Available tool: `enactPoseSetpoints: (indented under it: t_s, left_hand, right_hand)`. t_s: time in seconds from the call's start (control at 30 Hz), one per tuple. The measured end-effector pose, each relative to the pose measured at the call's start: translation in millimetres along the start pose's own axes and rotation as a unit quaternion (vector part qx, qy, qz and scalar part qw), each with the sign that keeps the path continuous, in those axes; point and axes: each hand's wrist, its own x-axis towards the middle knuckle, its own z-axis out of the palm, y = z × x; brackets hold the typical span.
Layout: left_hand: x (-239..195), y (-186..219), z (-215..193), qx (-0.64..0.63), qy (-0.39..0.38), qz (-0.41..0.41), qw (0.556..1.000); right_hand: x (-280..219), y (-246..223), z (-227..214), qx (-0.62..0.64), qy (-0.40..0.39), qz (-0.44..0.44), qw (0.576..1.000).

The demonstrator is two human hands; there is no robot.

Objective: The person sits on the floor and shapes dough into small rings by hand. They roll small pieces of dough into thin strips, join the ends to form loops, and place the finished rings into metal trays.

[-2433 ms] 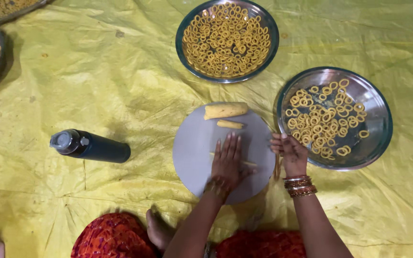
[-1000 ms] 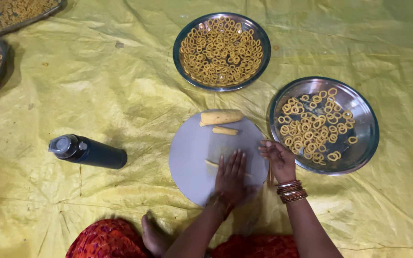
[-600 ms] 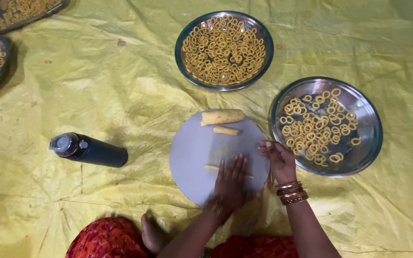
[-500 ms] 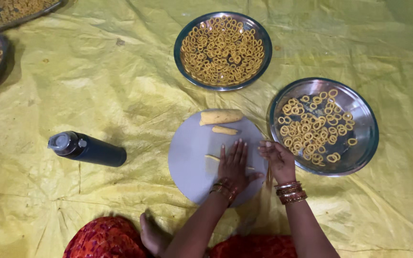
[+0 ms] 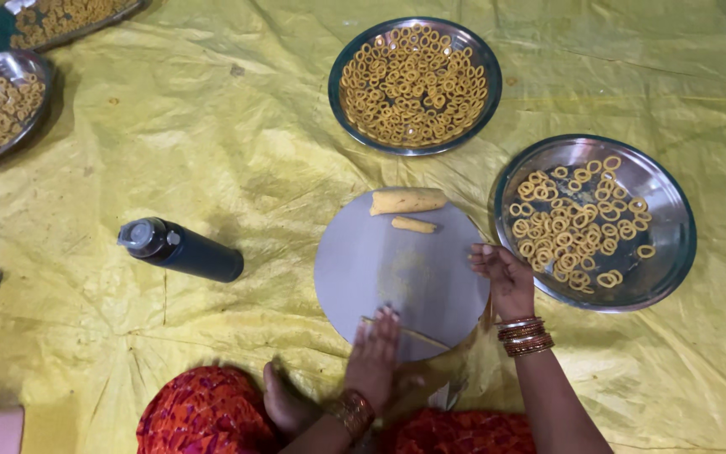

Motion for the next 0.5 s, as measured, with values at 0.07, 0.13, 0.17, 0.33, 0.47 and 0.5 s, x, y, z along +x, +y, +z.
enactPoseSetpoints:
  t_s: [0.07, 0.13, 0.17, 0.33, 0.47, 0.5]
  left_hand:
    - [12, -11, -5, 0.027, 0.028, -0.012, 0.999]
    - [46, -21, -8, 0.064, -0.065, -0.043, 0.995]
    - [66, -23, -10, 0.093, -0.065, -0.055, 0.992]
    - [117, -26, -21, -0.016, -0.012, -0.092, 0.996]
    - [70, -18, -27, 0.002, -0.119, -0.096, 0.988]
    - [49, -15, -28, 0.049, -0.120, -0.069, 0.989]
  right_hand:
    - [1, 3, 1, 0.008, 0.002, -0.004, 1.000]
    - [1, 7, 0, -0.004, -0.001, -0.009, 1.000]
    - [1, 9, -1, -0.010, -0.003, -0.012, 1.000]
    - [4, 14, -3, 0.000, -0.007, -0.016, 1.000]
    - [4, 9, -5, 0.020, -0.003, 0.004, 1.000]
    - [2, 8, -4, 0.021, 0.000, 0.009, 1.000]
